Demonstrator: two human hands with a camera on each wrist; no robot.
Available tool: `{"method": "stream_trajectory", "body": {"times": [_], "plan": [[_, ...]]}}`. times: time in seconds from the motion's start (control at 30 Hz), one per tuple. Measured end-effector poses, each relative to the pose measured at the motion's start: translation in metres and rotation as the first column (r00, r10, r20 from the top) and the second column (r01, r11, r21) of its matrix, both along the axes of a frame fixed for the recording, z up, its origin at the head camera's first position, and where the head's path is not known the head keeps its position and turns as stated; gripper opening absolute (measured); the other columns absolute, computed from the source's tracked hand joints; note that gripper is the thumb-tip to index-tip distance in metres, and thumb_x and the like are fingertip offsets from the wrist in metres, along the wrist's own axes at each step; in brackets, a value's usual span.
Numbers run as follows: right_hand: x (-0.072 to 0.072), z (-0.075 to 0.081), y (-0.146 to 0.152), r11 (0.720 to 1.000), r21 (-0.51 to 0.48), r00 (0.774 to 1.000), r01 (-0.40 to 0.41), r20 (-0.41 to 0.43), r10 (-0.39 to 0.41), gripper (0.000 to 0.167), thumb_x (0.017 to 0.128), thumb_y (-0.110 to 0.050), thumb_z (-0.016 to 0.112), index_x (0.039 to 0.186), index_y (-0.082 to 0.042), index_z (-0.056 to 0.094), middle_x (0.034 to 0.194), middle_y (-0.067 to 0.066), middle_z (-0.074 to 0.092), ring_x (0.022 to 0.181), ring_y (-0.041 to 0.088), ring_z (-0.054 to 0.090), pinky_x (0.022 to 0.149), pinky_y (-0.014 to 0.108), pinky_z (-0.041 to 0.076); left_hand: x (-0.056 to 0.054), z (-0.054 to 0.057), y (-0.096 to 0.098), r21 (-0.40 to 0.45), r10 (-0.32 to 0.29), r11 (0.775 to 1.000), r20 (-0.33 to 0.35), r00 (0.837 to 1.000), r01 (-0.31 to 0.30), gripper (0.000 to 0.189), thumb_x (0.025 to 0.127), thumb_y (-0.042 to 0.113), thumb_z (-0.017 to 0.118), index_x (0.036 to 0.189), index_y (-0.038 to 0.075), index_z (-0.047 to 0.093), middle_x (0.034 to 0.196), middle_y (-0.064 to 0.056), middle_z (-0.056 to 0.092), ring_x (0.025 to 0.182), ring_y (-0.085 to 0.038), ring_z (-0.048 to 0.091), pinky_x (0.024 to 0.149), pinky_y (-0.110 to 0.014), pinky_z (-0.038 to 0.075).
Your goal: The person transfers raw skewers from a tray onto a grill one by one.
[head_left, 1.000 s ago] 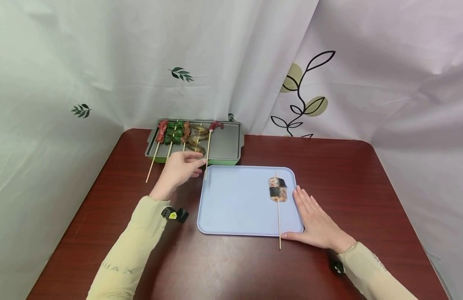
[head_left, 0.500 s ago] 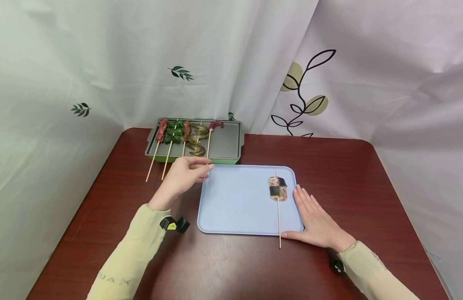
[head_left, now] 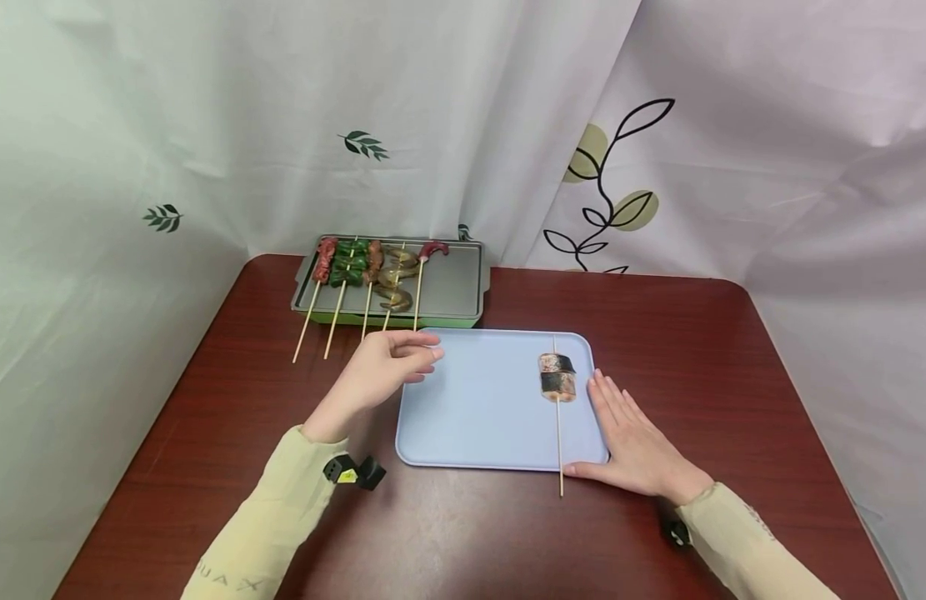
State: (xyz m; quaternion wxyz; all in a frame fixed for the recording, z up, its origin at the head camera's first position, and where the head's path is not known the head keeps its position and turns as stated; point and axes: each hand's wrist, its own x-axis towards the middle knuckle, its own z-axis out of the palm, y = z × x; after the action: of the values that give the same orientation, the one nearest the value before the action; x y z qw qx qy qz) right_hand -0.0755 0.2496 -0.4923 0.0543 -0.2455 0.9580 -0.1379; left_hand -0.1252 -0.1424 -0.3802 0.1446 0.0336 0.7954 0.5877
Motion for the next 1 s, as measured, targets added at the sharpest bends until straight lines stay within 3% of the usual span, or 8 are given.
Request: {"method": "stream_trajectory", "body": {"times": [0.17,0.5,1.0], "plan": [[0.000,0.000,0.000,1.000,0.000,1.000,-0.002,-0.001,0.002,0.129,0.078,-0.084,0.061,0.160,0.005,0.015,0.168,0.020,0.005,0.153,0.038,0.009,0.122,0.052,0.014,0.005,-0.008,0.005,-0.033,-0.023,0.999,-0.023,0.999,0.023,0.039,0.093,0.026,0.077,0.123,0.002,0.072,0.108,-0.010,0.075,0.102,-0.034,0.071,0.084,-0.037,0.059],[0.000,0.001,0.000,1.000,-0.015,1.000,-0.001,0.001,0.002,0.130,0.078,-0.083,0.063,0.159,0.006,0.014,0.167,0.022,0.004,0.153,0.039,0.009,0.122,0.053,0.014,0.016,-0.028,0.022,-0.060,-0.045,0.997,-0.037,0.998,0.042,0.043,0.089,0.026,0.081,0.120,-0.001,0.072,0.099,-0.006,0.077,0.102,-0.019,0.071,0.094,-0.041,0.053],[0.000,0.001,-0.001,1.000,-0.010,1.000,-0.002,-0.002,0.002,0.130,0.078,-0.083,0.062,0.159,0.006,0.014,0.167,0.022,0.005,0.152,0.039,0.009,0.122,0.052,0.014,0.030,-0.058,0.056,-0.048,-0.115,0.992,-0.008,0.993,0.114,0.043,0.086,0.030,0.083,0.117,0.001,0.074,0.095,-0.002,0.077,0.095,-0.013,0.072,0.089,-0.035,0.055]]}}
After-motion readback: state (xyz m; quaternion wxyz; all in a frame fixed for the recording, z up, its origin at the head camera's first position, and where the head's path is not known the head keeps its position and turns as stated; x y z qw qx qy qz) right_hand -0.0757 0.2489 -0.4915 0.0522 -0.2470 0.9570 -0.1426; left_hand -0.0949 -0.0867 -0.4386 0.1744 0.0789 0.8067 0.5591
